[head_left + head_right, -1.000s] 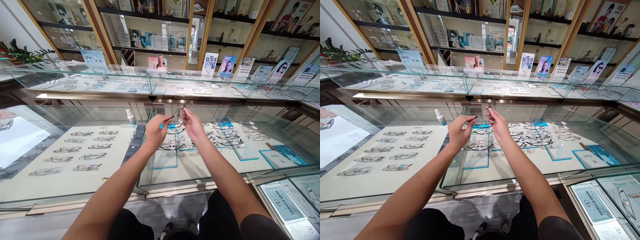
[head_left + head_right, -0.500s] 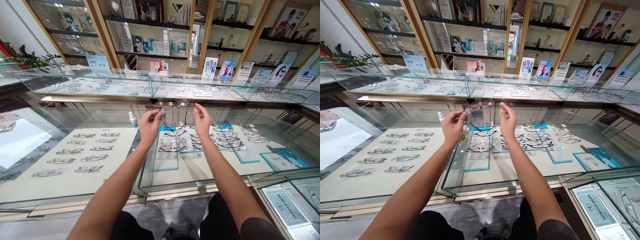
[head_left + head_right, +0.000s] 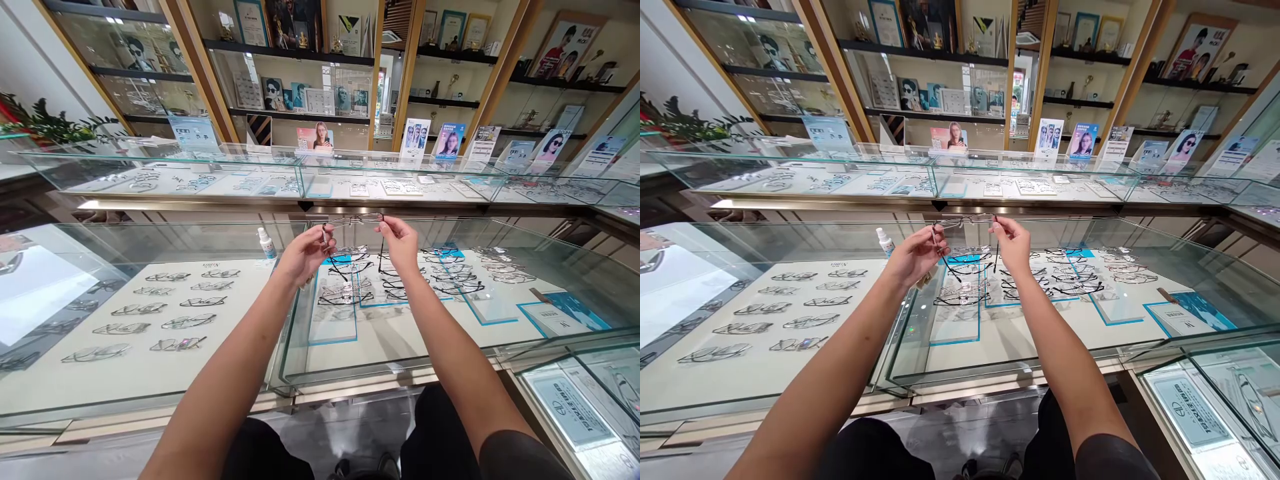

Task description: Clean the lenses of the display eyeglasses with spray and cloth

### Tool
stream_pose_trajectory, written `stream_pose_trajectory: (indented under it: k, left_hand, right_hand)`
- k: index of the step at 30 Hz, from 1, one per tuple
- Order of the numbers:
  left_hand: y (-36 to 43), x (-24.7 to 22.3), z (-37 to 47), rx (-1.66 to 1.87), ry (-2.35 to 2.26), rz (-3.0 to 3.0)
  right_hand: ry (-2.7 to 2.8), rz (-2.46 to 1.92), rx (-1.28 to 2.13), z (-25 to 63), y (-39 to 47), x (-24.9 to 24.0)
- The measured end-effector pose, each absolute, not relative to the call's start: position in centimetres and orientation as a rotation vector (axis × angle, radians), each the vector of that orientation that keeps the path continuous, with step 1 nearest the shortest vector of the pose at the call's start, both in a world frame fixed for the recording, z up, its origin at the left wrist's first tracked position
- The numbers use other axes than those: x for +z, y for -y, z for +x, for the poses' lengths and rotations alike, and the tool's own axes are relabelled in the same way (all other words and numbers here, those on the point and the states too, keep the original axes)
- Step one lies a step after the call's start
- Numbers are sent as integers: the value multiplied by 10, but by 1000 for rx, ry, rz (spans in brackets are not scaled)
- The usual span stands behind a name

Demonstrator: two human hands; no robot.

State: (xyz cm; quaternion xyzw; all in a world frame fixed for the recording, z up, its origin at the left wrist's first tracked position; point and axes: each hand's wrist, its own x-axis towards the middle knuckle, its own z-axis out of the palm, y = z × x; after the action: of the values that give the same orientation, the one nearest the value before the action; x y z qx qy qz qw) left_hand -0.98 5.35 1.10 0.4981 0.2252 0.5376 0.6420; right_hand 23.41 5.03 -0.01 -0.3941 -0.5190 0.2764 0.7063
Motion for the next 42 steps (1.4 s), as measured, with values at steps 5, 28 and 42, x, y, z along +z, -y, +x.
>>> stream_pose_trajectory:
  k: [5,28,42]
  left_hand:
    - [-63,-1,-4,1444,-772,1306]
    - [-61,68,-16,2119,-990,1673]
    - [-20,132,-10,2386,-906,1865]
  right_hand:
    - [1154,-917,564,232,-49,-3]
    - [1481,-946,190,222,-6,91]
    - [1419,-813,-43,217,8,140]
